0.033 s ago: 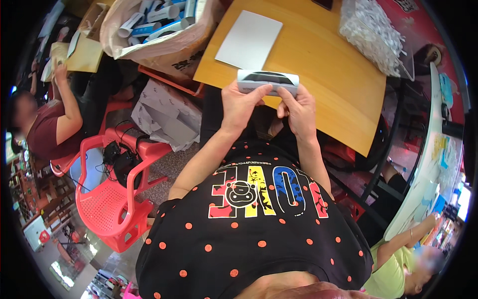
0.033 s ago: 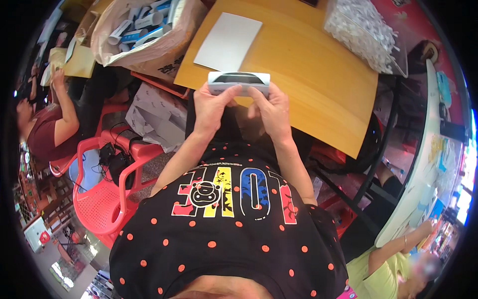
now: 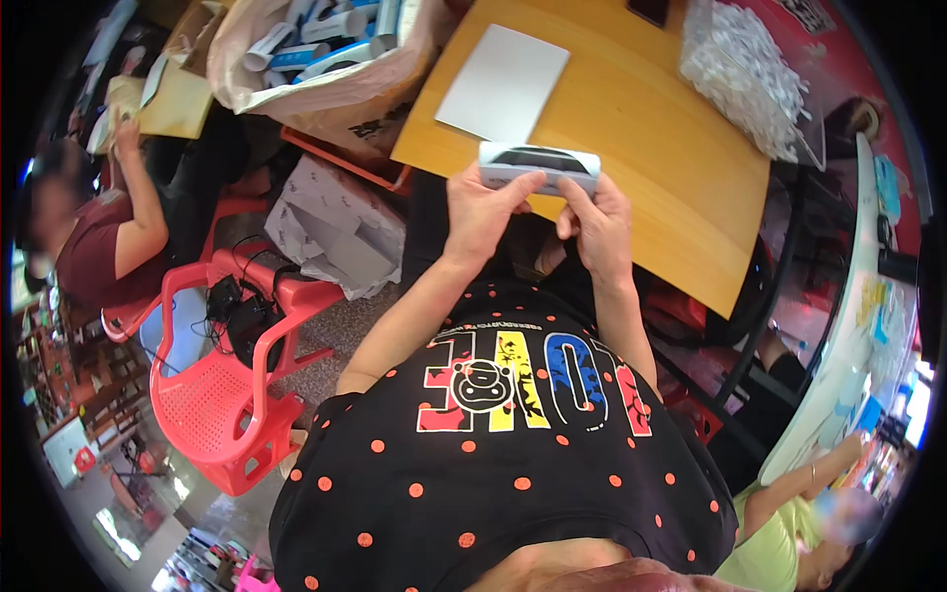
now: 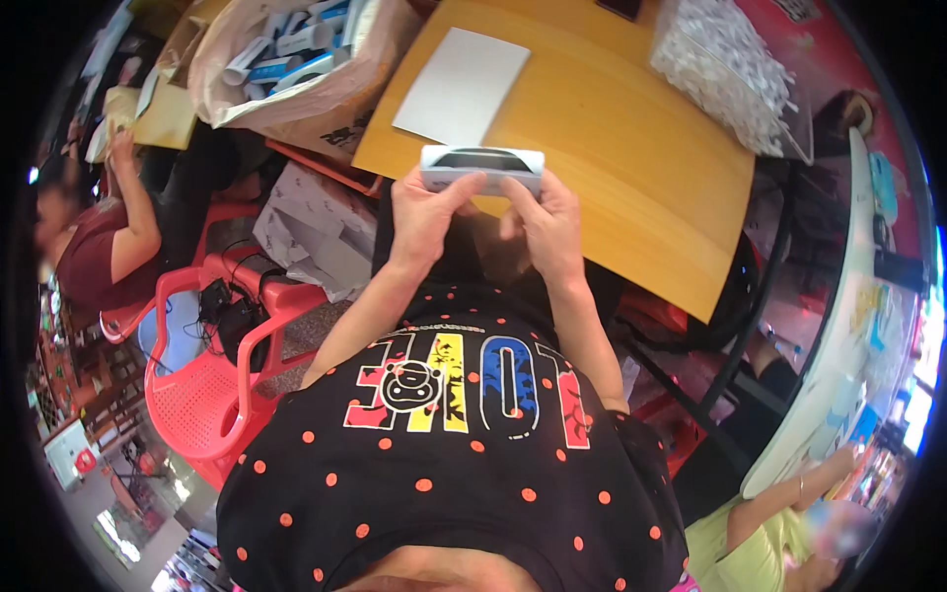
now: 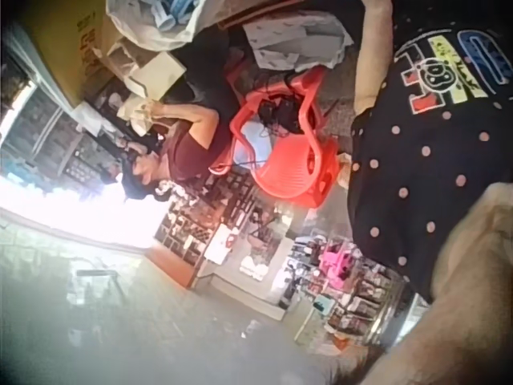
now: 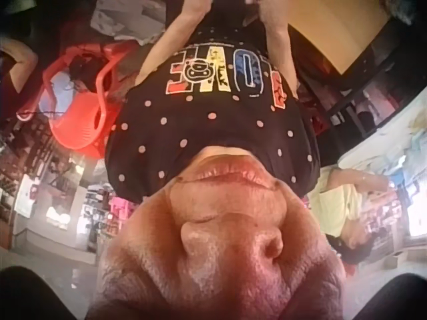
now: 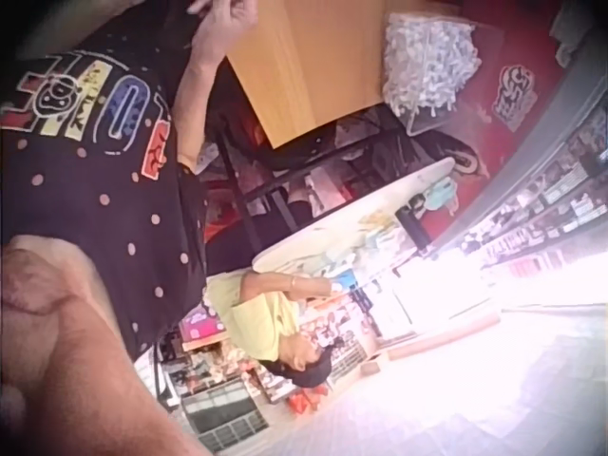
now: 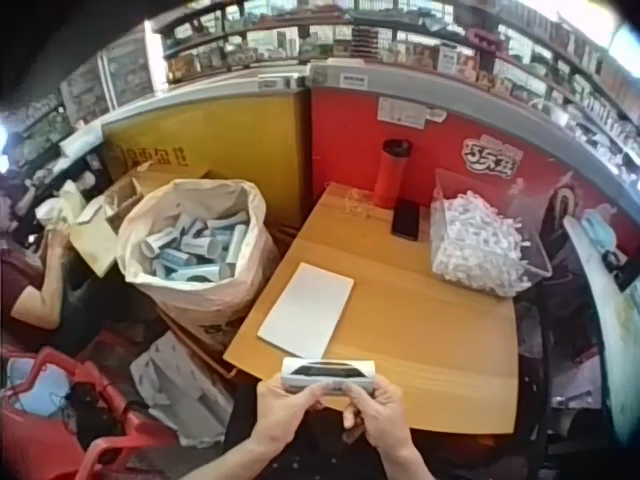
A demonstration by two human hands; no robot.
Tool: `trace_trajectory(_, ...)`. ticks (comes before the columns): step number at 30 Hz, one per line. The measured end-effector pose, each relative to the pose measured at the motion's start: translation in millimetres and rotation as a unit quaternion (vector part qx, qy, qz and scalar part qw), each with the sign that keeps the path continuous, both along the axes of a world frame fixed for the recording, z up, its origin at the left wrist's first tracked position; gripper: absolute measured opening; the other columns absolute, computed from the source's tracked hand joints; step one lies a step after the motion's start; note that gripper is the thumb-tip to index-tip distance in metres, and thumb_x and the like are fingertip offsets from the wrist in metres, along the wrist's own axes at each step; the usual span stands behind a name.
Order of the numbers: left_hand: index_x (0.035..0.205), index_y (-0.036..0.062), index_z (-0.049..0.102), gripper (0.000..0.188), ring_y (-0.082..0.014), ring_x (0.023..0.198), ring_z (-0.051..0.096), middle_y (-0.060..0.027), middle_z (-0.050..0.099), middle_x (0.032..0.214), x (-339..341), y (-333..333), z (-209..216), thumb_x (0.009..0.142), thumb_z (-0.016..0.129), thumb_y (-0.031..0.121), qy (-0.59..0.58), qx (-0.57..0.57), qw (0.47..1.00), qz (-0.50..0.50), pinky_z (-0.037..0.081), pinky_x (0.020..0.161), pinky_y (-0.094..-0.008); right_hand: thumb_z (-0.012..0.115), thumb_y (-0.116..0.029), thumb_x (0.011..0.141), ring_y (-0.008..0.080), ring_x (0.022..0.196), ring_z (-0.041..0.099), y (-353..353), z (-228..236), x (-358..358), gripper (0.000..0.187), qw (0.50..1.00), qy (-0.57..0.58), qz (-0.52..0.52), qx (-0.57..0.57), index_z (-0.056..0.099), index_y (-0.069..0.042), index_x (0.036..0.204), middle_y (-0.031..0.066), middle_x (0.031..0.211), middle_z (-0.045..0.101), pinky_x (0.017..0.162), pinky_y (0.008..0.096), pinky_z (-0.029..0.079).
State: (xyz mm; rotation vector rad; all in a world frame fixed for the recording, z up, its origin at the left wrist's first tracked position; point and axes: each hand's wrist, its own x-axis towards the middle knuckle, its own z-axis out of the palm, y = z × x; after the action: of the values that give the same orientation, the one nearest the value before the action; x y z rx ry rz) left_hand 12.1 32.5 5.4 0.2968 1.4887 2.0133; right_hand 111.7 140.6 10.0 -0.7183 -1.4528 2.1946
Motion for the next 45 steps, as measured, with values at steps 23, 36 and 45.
trace_trajectory(23,0.132,-0.0073,0.04,0.05,-0.0318,0.109,0.06,-0.018,0.044,0.136,-133,-80,62,0.096,0.054,0.024,0.0,0.211,0.973,0.09,0.06,0.077,-0.0358,0.049,-0.021,0.098,0.0078,0.066,0.054,36,8,-12,0.031,0.996,0.049,-0.029,0.071,0.062,0.001,0.114,0.0119,0.103,0.068,0.061,0.0201,0.044)
trace_trajectory(36,0.119,-0.001,0.058,0.028,-0.0198,0.095,0.065,-0.0125,0.065,0.11,-58,-85,-1,0.095,0.056,0.012,0.006,-0.05,0.999,-0.018,0.054,0.078,-0.0279,0.068,-0.029,0.081,0.0309,0.117,0.053,45,-19,-78,0.058,0.682,-0.105,0.136,0.711,0.049,0.0,0.128,0.0181,0.118,0.059,0.107,0.0471,0.031)
trace_trajectory(45,0.118,-0.0038,0.057,0.034,-0.0238,0.093,0.067,-0.0174,0.067,0.103,-57,-77,-14,0.097,0.052,0.023,-0.19,0.002,0.976,-0.105,0.056,0.077,-0.032,0.057,-0.011,0.09,0.0268,0.095,0.063,62,-12,-78,0.012,0.709,-0.03,0.025,0.704,0.065,-0.005,0.096,0.0105,0.096,0.067,0.092,0.0426,0.046)
